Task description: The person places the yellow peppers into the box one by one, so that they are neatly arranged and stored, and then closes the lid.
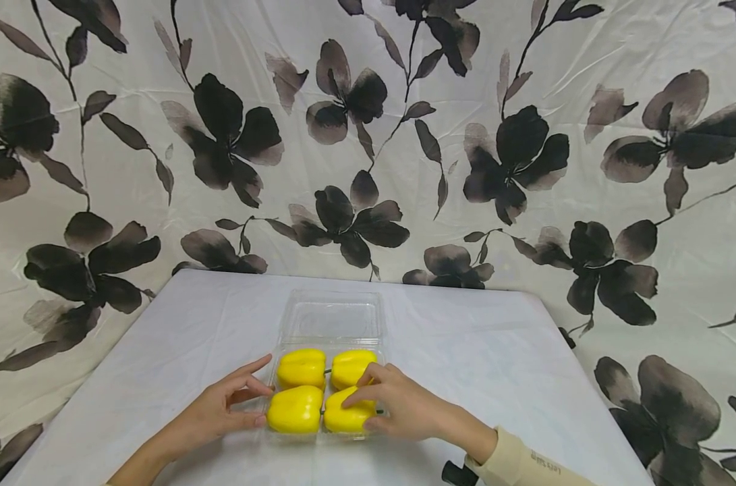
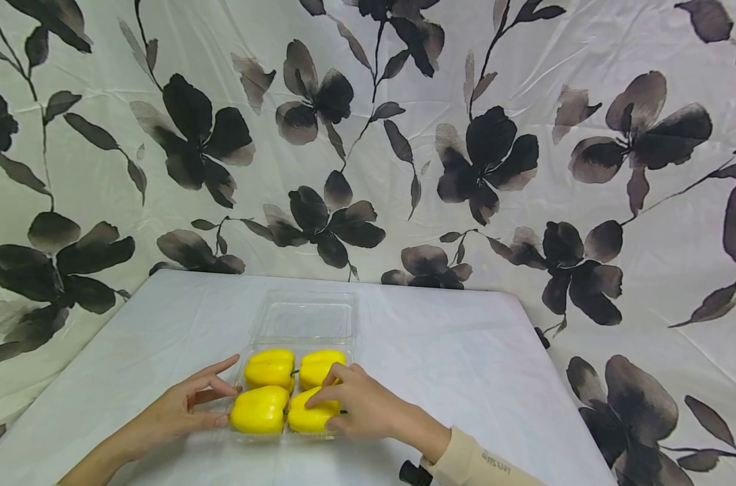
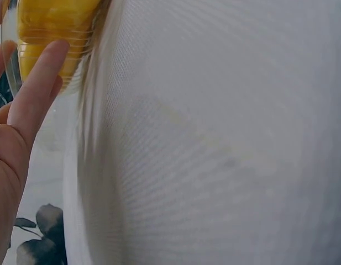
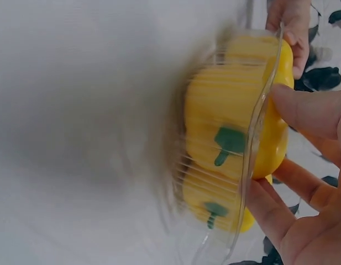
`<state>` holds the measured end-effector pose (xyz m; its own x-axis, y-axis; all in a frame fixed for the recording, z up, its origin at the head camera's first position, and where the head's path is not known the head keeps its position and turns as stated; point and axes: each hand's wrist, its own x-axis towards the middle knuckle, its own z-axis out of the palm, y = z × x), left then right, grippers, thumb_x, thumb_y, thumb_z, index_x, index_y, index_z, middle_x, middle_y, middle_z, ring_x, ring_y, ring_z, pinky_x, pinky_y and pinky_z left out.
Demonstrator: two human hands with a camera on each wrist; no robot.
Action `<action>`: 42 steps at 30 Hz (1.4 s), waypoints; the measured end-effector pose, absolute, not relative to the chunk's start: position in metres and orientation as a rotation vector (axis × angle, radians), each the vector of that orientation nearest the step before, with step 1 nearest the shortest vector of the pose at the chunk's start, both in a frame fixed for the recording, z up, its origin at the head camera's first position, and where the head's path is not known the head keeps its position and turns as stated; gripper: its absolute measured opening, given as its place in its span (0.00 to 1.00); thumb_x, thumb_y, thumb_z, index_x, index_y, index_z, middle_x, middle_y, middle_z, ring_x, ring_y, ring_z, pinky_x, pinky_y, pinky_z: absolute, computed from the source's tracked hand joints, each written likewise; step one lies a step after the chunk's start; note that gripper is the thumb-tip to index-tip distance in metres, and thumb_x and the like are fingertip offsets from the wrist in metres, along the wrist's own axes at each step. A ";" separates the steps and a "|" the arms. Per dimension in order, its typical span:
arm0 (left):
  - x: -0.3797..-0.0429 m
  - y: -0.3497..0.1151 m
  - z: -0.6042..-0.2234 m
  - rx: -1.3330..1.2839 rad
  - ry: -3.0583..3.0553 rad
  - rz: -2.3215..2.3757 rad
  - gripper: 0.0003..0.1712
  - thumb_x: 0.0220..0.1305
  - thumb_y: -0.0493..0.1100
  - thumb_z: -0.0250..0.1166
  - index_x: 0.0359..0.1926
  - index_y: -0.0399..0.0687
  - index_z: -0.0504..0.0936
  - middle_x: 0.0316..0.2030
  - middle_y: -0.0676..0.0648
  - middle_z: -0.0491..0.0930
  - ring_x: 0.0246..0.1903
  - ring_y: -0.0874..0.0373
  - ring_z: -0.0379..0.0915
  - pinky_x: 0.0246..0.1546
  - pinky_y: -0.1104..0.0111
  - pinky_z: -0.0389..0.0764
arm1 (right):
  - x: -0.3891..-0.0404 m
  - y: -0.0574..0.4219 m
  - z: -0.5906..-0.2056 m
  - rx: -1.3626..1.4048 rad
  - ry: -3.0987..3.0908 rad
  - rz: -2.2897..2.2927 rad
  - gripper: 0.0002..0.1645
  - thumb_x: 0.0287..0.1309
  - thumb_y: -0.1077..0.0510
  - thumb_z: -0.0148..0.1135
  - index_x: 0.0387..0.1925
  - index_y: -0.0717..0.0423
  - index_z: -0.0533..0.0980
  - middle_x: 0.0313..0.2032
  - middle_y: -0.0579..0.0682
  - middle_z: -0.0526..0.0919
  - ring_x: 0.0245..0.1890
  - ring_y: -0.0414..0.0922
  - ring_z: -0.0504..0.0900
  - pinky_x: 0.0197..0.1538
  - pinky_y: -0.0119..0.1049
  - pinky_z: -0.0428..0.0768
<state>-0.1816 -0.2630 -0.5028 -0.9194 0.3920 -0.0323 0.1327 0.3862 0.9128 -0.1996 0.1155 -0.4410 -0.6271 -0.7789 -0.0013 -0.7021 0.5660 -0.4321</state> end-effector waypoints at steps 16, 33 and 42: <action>-0.182 -0.264 -0.499 0.446 2.422 1.522 0.17 0.65 0.49 0.78 0.53 0.59 0.85 0.84 0.48 0.52 0.74 0.40 0.66 0.67 0.70 0.75 | -0.201 0.118 -0.440 -1.340 2.581 -0.537 0.25 0.68 0.54 0.73 0.64 0.33 0.82 0.60 0.44 0.75 0.60 0.42 0.71 0.63 0.36 0.75; -0.182 -0.263 -0.498 0.436 2.418 1.511 0.18 0.64 0.50 0.78 0.53 0.57 0.85 0.84 0.44 0.53 0.76 0.34 0.61 0.72 0.38 0.68 | -0.216 0.128 -0.420 -1.262 2.578 -0.689 0.21 0.69 0.55 0.72 0.62 0.43 0.83 0.62 0.45 0.76 0.62 0.46 0.74 0.64 0.43 0.78; -0.181 -0.264 -0.498 0.487 2.438 1.488 0.17 0.65 0.49 0.78 0.53 0.60 0.85 0.84 0.45 0.53 0.70 0.46 0.72 0.71 0.54 0.75 | -0.252 0.132 -0.413 -1.101 2.617 -0.947 0.24 0.69 0.58 0.71 0.65 0.48 0.81 0.59 0.49 0.80 0.59 0.55 0.80 0.58 0.50 0.86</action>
<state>-0.1811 -0.2639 -0.4983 -0.9146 0.4029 -0.0337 0.1542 0.4248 0.8921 -0.2524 0.1325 -0.4131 -0.7200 -0.6864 0.1020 -0.5928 0.5320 -0.6047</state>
